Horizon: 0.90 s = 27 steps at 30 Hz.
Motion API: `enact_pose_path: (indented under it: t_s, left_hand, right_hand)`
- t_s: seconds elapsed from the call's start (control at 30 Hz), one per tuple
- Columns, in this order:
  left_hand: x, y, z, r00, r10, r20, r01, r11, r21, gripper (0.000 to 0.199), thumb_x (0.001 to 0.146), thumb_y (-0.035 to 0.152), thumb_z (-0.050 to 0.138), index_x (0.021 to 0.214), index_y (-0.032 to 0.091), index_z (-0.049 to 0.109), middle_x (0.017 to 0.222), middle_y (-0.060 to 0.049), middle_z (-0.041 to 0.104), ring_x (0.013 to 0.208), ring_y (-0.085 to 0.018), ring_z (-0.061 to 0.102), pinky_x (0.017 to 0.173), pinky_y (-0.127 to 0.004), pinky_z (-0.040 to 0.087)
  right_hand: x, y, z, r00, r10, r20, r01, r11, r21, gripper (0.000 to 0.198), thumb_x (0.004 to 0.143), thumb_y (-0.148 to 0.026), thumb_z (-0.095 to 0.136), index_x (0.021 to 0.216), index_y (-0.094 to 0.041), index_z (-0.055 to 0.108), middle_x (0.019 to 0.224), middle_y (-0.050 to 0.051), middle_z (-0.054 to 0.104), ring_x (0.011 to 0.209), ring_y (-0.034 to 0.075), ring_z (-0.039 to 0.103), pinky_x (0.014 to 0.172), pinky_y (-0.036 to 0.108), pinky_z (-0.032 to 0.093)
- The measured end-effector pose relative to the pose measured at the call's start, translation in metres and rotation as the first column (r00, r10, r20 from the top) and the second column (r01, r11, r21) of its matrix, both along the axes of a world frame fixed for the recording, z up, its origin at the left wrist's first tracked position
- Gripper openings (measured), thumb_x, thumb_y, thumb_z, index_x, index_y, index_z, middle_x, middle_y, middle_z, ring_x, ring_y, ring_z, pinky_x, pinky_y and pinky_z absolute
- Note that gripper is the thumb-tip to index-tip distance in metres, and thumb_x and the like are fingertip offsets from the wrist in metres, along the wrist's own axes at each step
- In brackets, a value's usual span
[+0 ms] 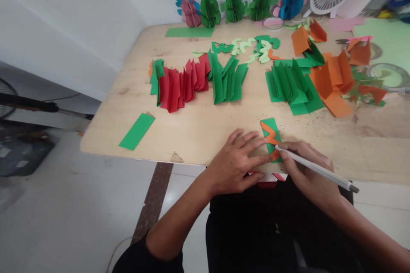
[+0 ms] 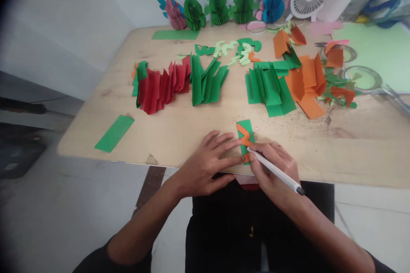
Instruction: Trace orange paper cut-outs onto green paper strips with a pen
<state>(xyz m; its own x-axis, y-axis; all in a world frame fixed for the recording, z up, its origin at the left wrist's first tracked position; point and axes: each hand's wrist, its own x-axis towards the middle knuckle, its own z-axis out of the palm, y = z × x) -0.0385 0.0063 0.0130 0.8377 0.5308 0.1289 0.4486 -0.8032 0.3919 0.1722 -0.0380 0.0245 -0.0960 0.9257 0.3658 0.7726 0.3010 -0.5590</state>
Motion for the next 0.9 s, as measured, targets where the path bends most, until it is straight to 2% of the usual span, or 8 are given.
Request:
enact_pose_path:
  t_s: [0.9]
  left_hand:
    - [0.0003,-0.0007,-0.0025,0.999,0.005,0.035,-0.005,1.0,0.002,0.04,0.093,0.045,0.049,0.129,0.027,0.058,0.15,-0.007,0.042,0.142,-0.029,0.03,0.116,-0.055,0.016]
  right_hand:
    - [0.006,-0.009,0.0002,1.0,-0.012,0.002,0.012,1.0,-0.009,0.007,0.09,-0.021,0.056,0.093,-0.022,0.062,0.082,0.001,0.071,0.072,0.014,0.066,0.066,0.026,0.051]
